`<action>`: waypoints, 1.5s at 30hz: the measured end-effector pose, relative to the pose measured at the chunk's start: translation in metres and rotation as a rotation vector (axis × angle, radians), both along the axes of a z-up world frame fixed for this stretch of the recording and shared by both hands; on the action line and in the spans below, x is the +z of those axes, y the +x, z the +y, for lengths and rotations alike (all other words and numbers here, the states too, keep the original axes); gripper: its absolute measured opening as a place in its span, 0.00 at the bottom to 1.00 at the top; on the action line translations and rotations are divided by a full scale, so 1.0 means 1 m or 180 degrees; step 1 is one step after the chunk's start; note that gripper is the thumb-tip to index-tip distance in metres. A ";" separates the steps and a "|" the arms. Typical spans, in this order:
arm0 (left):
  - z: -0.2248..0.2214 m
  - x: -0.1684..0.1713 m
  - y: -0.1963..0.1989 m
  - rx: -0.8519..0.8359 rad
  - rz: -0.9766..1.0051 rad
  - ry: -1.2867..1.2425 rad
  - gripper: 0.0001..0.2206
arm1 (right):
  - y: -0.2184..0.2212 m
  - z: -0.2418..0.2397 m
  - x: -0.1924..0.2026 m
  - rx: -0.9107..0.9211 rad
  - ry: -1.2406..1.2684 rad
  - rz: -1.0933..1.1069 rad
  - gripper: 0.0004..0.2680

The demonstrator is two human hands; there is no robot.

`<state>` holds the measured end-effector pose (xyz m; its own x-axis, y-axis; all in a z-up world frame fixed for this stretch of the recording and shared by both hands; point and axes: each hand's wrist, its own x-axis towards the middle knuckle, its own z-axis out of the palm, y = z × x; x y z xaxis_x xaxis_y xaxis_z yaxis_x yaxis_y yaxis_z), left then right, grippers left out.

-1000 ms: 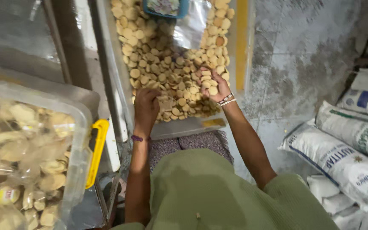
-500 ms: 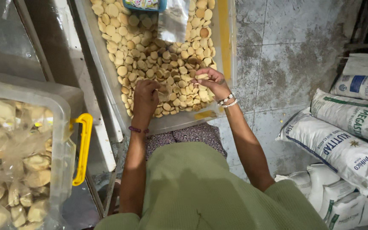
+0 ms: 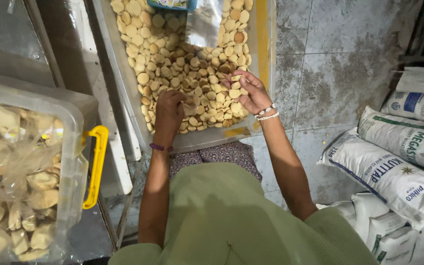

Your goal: The person picks up small circular crackers from a large plastic container and places them into plastic bags by hand.

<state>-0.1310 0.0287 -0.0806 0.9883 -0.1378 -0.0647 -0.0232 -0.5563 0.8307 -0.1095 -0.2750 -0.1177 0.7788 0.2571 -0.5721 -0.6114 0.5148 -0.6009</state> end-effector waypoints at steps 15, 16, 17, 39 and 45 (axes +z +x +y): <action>0.002 -0.005 -0.001 -0.0143 -0.0136 0.0231 0.10 | 0.010 -0.018 -0.034 -0.0329 0.0112 0.0193 0.09; 0.003 -0.005 -0.002 -0.0157 -0.0132 0.0243 0.11 | 0.010 -0.021 -0.036 -0.0297 0.0529 0.0141 0.09; 0.003 -0.006 -0.002 -0.0171 -0.0135 0.0252 0.11 | 0.012 -0.024 -0.041 -0.0369 0.0747 0.0226 0.10; 0.011 -0.019 -0.019 0.0107 -0.0112 0.0237 0.10 | 0.030 0.034 -0.179 0.3627 -0.4449 -0.1993 0.13; 0.016 -0.024 -0.025 0.0097 -0.0047 0.0362 0.10 | 0.033 0.041 -0.150 0.3146 -0.4410 -0.1492 0.17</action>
